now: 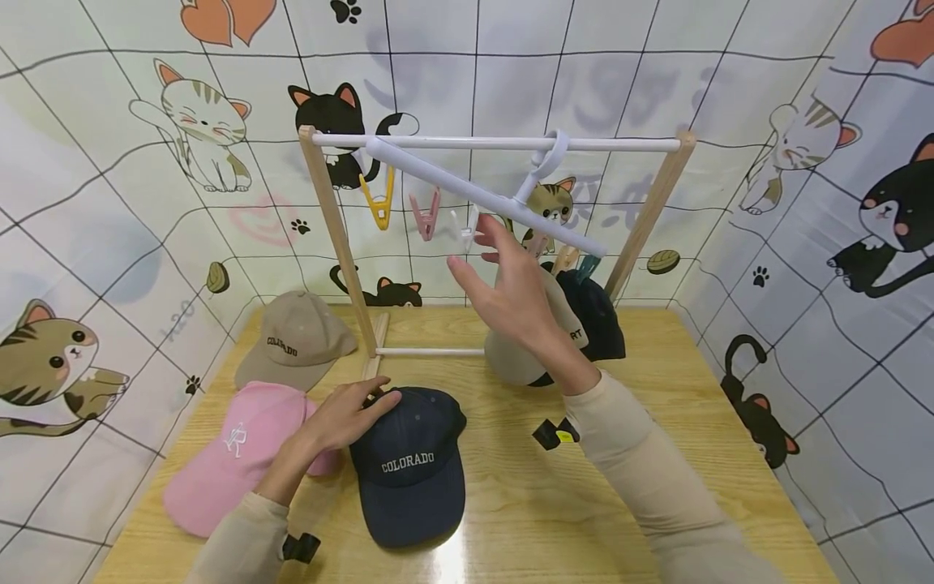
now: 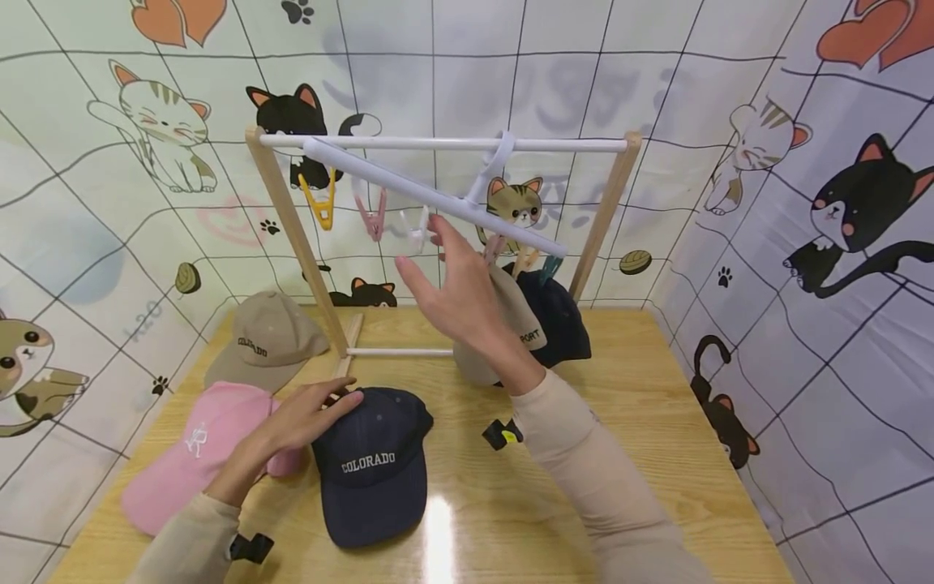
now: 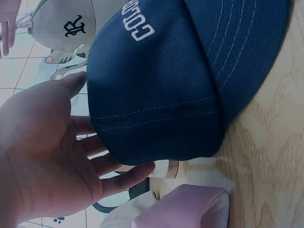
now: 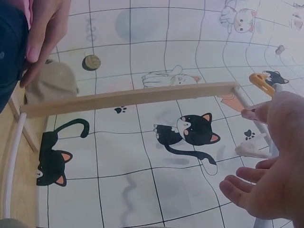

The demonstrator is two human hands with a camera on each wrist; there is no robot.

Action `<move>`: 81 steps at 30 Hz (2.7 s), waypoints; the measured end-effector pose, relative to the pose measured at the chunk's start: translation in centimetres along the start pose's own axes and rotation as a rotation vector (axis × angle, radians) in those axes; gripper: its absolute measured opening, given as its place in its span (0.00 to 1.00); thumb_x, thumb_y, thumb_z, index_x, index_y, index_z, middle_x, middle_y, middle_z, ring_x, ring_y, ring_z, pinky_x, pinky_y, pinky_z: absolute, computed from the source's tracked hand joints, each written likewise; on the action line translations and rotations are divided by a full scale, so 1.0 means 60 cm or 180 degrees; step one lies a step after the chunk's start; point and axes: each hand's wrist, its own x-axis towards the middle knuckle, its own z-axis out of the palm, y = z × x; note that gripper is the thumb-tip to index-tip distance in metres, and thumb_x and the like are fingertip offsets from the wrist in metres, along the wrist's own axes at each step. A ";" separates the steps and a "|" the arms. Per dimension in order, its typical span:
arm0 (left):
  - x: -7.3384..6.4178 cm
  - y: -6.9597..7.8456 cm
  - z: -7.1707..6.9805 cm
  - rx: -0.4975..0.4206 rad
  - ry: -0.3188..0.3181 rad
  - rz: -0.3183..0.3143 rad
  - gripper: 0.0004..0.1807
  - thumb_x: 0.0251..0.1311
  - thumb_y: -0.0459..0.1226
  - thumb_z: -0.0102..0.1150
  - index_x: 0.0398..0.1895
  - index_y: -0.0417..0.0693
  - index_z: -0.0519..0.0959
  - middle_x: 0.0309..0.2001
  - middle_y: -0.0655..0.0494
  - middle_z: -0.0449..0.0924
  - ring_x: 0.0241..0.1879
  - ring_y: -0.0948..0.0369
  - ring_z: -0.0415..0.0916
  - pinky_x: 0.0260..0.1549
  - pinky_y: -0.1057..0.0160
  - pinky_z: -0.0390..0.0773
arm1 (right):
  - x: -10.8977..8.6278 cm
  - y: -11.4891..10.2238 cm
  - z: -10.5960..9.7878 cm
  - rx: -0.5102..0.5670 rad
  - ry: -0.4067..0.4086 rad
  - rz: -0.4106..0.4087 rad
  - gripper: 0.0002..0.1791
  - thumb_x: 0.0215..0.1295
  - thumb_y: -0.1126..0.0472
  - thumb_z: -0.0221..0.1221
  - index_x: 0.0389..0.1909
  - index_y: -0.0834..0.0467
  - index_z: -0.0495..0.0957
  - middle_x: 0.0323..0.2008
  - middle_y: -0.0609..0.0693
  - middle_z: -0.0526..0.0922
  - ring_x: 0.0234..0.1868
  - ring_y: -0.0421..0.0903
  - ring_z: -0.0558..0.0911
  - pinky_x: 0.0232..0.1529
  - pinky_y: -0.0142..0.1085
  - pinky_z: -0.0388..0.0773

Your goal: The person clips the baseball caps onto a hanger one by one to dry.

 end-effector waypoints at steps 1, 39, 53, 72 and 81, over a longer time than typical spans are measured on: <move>0.001 0.000 0.000 0.0001 0.0004 -0.0006 0.33 0.88 0.55 0.52 0.79 0.39 0.78 0.66 0.36 0.88 0.65 0.41 0.88 0.67 0.35 0.84 | 0.002 -0.001 0.001 0.0040 0.0040 -0.0008 0.40 0.81 0.51 0.66 0.86 0.61 0.67 0.77 0.60 0.79 0.76 0.55 0.82 0.75 0.52 0.83; 0.022 0.017 -0.010 -0.0273 0.0178 -0.0250 0.16 0.78 0.52 0.70 0.45 0.51 0.96 0.34 0.59 0.93 0.35 0.66 0.84 0.39 0.60 0.83 | 0.050 -0.035 0.042 0.0603 0.1290 0.0423 0.22 0.69 0.50 0.79 0.46 0.66 0.89 0.38 0.60 0.95 0.35 0.38 0.91 0.35 0.28 0.84; 0.027 0.019 -0.018 -0.0452 0.0100 -0.0075 0.13 0.79 0.49 0.70 0.43 0.51 0.94 0.32 0.59 0.89 0.35 0.64 0.80 0.38 0.63 0.78 | 0.056 -0.032 0.046 0.0691 0.1208 0.0421 0.20 0.70 0.52 0.78 0.46 0.66 0.88 0.38 0.60 0.94 0.35 0.38 0.90 0.36 0.29 0.85; 0.039 0.031 -0.022 -0.0571 0.0138 0.0283 0.11 0.81 0.46 0.68 0.51 0.51 0.93 0.43 0.56 0.93 0.43 0.63 0.86 0.46 0.60 0.84 | 0.052 -0.032 0.052 0.0575 0.0911 0.0396 0.17 0.72 0.51 0.76 0.43 0.63 0.89 0.38 0.58 0.94 0.36 0.43 0.91 0.39 0.30 0.84; 0.044 0.039 -0.025 -0.0631 0.0043 0.0418 0.08 0.81 0.44 0.68 0.50 0.53 0.92 0.43 0.57 0.93 0.42 0.64 0.86 0.44 0.64 0.83 | 0.052 -0.032 0.048 0.0585 0.0861 0.0423 0.15 0.72 0.53 0.75 0.43 0.63 0.92 0.37 0.58 0.95 0.37 0.43 0.91 0.40 0.30 0.84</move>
